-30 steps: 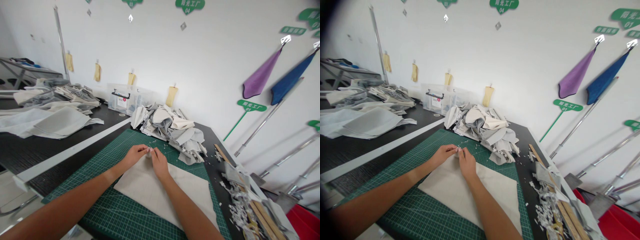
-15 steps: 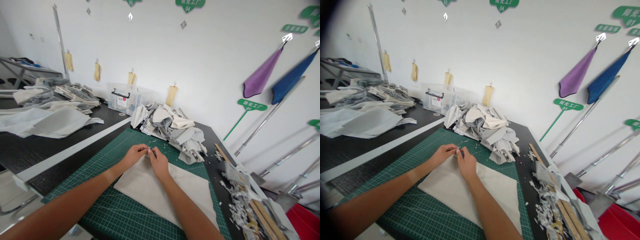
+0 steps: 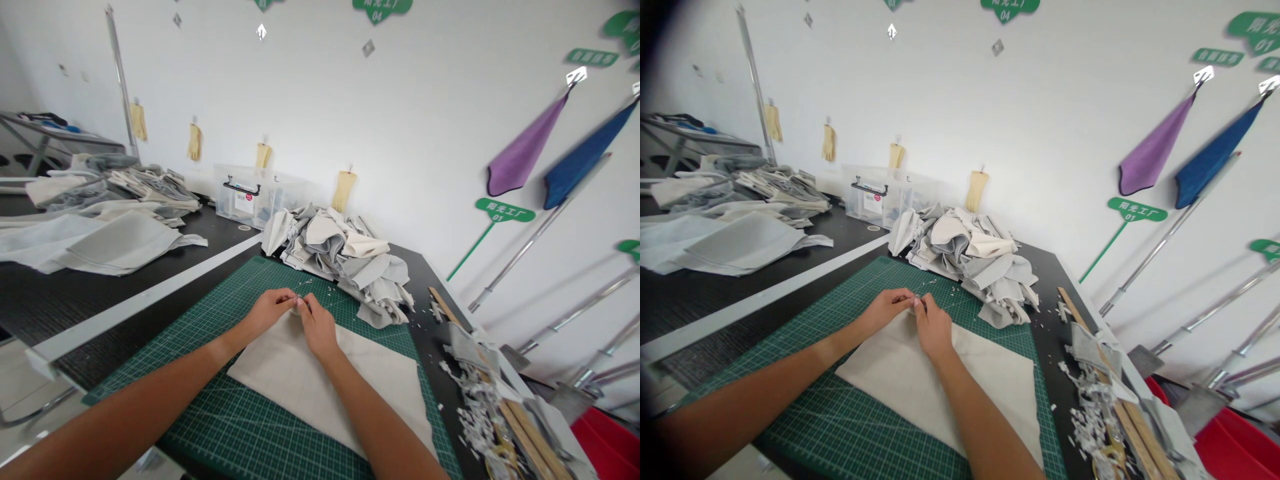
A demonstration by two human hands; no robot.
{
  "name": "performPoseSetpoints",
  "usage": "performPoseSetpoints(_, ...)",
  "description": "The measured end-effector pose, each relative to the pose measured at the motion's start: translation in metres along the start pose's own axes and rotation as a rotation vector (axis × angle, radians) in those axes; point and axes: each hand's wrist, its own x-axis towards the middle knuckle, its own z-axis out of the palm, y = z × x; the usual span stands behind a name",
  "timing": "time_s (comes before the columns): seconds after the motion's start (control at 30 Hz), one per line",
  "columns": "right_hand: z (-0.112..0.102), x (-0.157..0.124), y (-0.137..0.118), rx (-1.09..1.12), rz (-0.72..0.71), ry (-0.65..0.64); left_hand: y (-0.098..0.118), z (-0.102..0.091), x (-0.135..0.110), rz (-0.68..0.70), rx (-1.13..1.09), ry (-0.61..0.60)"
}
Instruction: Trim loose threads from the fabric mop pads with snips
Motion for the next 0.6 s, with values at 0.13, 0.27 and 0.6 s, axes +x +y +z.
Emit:
performPoseSetpoints(0.13,0.0004,0.0001,0.0006,-0.002,0.003,0.003,0.0016,-0.0001,-0.0002,-0.008,-0.010,0.002)
performPoseSetpoints(0.27,-0.0006,-0.0001,-0.0002,0.018,0.003,0.011,0.0026,-0.0001,-0.0004,-0.004,-0.015,-0.004)
performPoseSetpoints(0.6,-0.0030,0.0031,-0.0006,0.292,0.049,0.125,0.0062,0.0026,-0.0002,-0.017,-0.030,0.008)
